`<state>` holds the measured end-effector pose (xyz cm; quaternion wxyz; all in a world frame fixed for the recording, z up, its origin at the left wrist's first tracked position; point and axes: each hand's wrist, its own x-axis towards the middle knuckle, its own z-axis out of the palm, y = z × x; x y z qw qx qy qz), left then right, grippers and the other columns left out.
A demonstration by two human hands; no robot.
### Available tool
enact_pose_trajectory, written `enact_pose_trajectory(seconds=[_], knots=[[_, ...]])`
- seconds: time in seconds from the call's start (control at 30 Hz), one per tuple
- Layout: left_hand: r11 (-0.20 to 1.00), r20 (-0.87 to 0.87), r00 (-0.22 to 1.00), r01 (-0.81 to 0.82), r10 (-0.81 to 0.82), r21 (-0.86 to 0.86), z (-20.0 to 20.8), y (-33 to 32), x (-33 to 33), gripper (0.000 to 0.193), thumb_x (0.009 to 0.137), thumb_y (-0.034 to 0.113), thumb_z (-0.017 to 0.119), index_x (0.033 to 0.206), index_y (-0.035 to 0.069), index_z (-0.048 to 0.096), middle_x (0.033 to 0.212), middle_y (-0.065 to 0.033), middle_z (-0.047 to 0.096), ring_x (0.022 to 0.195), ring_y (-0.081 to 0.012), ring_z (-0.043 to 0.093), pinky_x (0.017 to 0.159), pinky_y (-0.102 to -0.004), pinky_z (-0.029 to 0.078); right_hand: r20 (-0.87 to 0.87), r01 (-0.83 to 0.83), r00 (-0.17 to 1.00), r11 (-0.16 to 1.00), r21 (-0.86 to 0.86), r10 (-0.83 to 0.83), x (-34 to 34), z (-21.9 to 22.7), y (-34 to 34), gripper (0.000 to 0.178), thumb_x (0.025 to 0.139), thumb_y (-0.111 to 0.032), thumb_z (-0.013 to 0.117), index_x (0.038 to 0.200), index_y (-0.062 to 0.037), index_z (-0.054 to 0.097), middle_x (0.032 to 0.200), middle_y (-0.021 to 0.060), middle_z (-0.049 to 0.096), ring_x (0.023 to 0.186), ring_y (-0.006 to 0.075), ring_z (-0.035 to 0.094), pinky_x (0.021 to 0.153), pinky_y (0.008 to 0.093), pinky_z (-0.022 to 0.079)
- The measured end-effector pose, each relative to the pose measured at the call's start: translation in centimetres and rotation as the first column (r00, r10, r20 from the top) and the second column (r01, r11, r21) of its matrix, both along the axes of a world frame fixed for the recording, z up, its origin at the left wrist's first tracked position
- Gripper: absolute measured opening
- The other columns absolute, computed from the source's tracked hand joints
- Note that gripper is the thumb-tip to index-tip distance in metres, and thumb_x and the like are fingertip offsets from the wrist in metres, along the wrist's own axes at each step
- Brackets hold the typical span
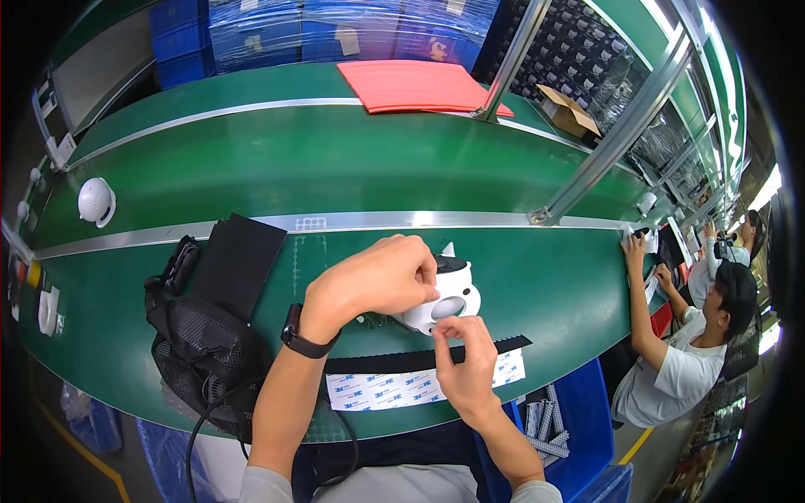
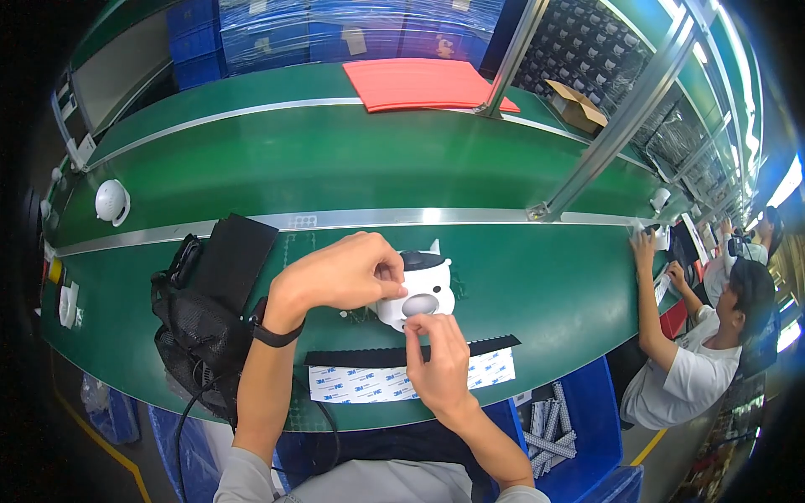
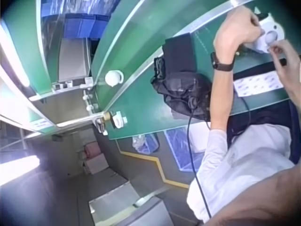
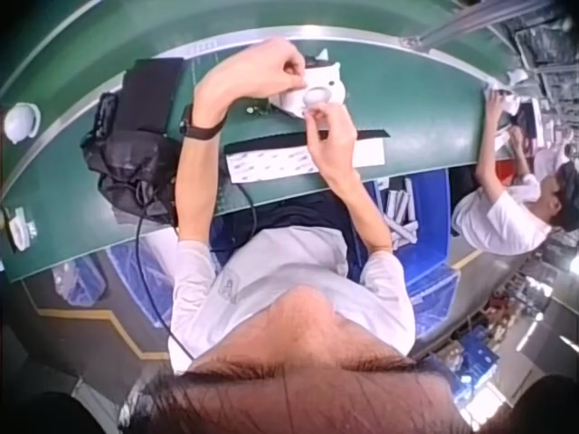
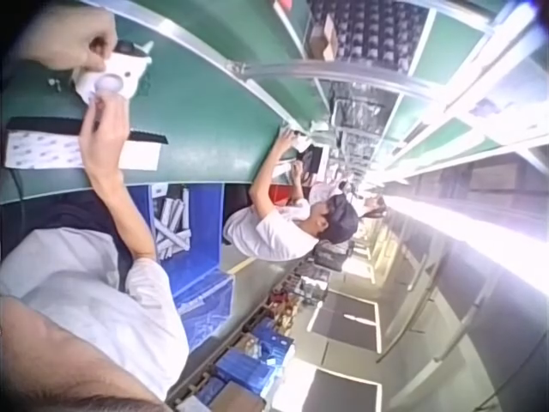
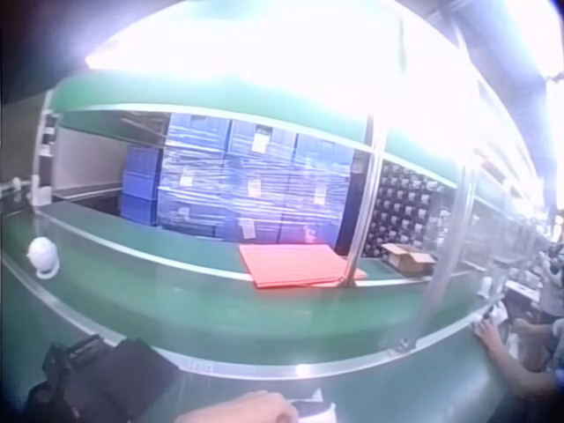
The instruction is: Attaching adhesive foam seals and inserting camera modules into housings on an assembly line.
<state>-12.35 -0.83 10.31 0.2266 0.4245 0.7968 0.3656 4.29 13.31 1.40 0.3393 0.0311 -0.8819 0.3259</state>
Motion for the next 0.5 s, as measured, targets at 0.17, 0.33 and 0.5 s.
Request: enact_pose_trajectory(seconds=[0.17, 0.33, 0.5], knots=[[1.0, 0.009, 1.0, 0.008, -0.008, 0.023, -0.24, -0.14, -0.31, 0.025, 0.088, 0.019, 0.079, 0.092, -0.006, 0.077, 0.083, -0.0202, 0.074, 0.077, -0.0292, 0.071, 0.074, -0.0384, 0.054, 0.029, -0.029, 0.999, 0.981, -0.194, 0.035, 0.11, -0.1, 0.11, 0.021, 0.086, 0.015, 0.072, 0.1, 0.0021, 0.063, 0.091, 0.0107, 0.068, 0.079, 0.0183, 0.064, 0.075, 0.0307, 0.053], [1.0, -0.001, 1.0, 0.004, -0.004, 0.015, -0.34, -0.1, -0.32, 0.025, 0.088, 0.019, 0.079, 0.092, -0.005, 0.078, 0.083, -0.0196, 0.074, 0.077, -0.0283, 0.071, 0.074, -0.0385, 0.054, 0.033, -0.029, 0.999, 0.972, -0.234, 0.038, 0.12, -0.19, 0.06, 0.019, 0.087, 0.015, 0.071, 0.098, 0.0027, 0.062, 0.093, 0.011, 0.068, 0.079, 0.0175, 0.064, 0.076, 0.03, 0.053], [1.0, 0.003, 1.0, 0.006, -0.006, 0.018, -0.32, -0.13, -0.45, 0.024, 0.088, 0.018, 0.08, 0.091, -0.005, 0.078, 0.082, -0.0193, 0.074, 0.076, -0.0271, 0.07, 0.073, -0.0383, 0.054, 0.038, -0.03, 0.999, 0.98, -0.195, 0.038, 0.06, 0.09, -0.02, 0.019, 0.086, 0.015, 0.071, 0.098, 0.0028, 0.061, 0.092, 0.0112, 0.067, 0.08, 0.0188, 0.065, 0.077, 0.0309, 0.053]])
